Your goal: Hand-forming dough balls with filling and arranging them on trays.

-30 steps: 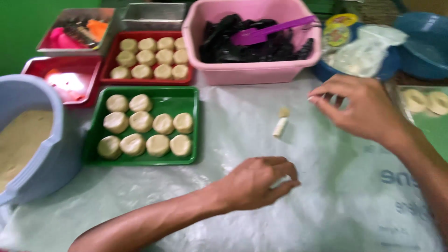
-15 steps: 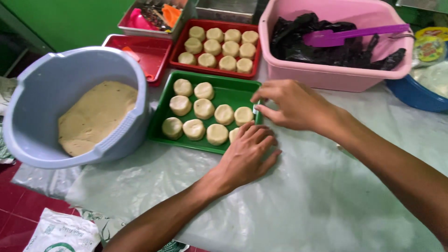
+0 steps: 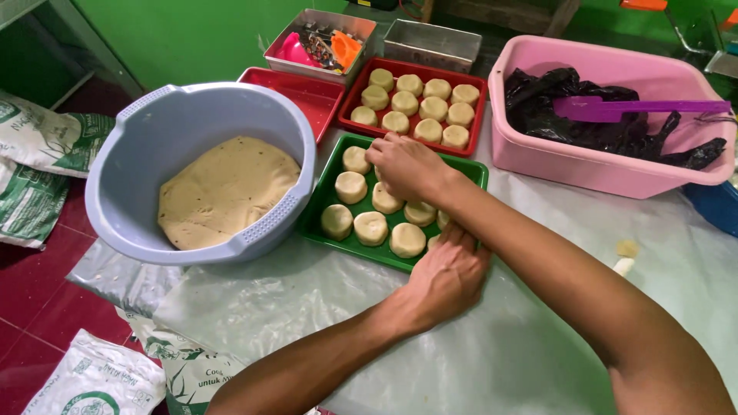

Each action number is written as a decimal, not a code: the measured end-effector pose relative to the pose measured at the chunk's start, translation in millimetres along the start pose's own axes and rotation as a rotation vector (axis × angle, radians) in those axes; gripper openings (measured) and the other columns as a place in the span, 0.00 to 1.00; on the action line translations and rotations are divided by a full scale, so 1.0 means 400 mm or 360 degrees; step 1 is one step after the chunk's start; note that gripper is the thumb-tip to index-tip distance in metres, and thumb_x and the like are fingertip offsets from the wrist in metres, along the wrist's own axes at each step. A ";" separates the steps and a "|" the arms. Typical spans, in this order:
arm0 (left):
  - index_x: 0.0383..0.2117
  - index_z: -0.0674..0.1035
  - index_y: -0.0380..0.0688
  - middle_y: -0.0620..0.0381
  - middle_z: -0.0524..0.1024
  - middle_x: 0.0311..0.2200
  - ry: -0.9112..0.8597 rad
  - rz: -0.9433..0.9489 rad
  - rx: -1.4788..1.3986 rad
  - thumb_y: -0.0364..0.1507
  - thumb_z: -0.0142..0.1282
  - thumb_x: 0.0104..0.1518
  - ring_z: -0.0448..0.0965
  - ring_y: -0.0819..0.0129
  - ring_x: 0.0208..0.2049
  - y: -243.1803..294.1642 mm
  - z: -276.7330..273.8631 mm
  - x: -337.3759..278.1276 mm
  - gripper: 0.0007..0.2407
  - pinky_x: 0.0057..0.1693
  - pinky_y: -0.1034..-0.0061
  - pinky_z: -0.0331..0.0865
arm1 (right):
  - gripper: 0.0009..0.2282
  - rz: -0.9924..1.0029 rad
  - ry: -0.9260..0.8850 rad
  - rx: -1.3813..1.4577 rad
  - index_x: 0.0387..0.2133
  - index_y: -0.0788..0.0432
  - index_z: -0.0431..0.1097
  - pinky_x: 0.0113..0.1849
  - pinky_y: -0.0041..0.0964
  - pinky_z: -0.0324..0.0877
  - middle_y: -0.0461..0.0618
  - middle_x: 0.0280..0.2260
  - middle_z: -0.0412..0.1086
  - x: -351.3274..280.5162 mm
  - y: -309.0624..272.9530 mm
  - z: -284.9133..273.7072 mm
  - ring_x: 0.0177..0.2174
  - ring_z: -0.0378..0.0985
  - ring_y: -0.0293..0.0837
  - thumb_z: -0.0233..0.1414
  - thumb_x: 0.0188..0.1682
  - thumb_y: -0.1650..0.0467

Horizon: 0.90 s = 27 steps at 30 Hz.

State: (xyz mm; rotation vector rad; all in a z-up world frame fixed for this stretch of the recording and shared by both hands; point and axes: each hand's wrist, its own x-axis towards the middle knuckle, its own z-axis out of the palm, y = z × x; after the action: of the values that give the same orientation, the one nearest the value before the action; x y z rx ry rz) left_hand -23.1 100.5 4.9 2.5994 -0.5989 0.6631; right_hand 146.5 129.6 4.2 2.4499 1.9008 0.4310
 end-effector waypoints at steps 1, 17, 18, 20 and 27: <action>0.23 0.75 0.47 0.52 0.73 0.21 0.0004 -0.0004 -0.0004 0.31 0.48 0.49 0.77 0.53 0.28 0.000 0.003 0.001 0.04 0.39 0.61 0.70 | 0.08 -0.0004 -0.0006 -0.0001 0.36 0.56 0.68 0.43 0.45 0.73 0.50 0.39 0.71 0.007 0.002 0.009 0.44 0.75 0.53 0.54 0.44 0.70; 0.13 0.74 0.42 0.49 0.73 0.13 -0.0227 -0.0038 -0.0259 0.27 0.46 0.48 0.78 0.50 0.19 -0.008 0.038 0.001 0.09 0.30 0.61 0.70 | 0.07 0.0164 0.0044 -0.0115 0.32 0.51 0.68 0.43 0.49 0.65 0.47 0.30 0.75 0.035 0.035 0.118 0.41 0.76 0.51 0.52 0.42 0.66; 0.14 0.74 0.42 0.49 0.73 0.13 -0.0239 -0.0042 -0.0254 0.28 0.46 0.47 0.78 0.50 0.20 -0.008 0.040 0.000 0.08 0.30 0.62 0.71 | 0.07 0.0148 0.0068 -0.0154 0.31 0.51 0.69 0.43 0.49 0.64 0.47 0.30 0.75 0.032 0.033 0.120 0.40 0.76 0.51 0.53 0.41 0.65; 0.12 0.74 0.42 0.49 0.73 0.13 -0.0256 -0.0056 -0.0251 0.28 0.46 0.48 0.78 0.51 0.18 -0.003 0.024 0.011 0.09 0.30 0.63 0.70 | 0.09 0.0129 0.0034 -0.0182 0.31 0.51 0.71 0.42 0.49 0.65 0.47 0.31 0.74 0.025 0.029 0.107 0.41 0.74 0.51 0.56 0.37 0.64; 0.36 0.77 0.30 0.36 0.78 0.38 -0.0109 0.0061 -0.0281 0.25 0.51 0.48 0.75 0.42 0.36 -0.010 0.056 -0.030 0.12 0.45 0.58 0.69 | 0.11 0.0166 -0.0169 -0.0011 0.32 0.54 0.77 0.42 0.48 0.68 0.50 0.35 0.73 0.020 0.025 0.055 0.43 0.72 0.53 0.55 0.36 0.68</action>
State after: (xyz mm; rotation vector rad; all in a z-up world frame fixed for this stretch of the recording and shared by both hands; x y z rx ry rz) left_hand -22.8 97.2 -20.8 2.4594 -0.6975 0.5101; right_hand 162.6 138.2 -13.5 2.5207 1.7349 0.3020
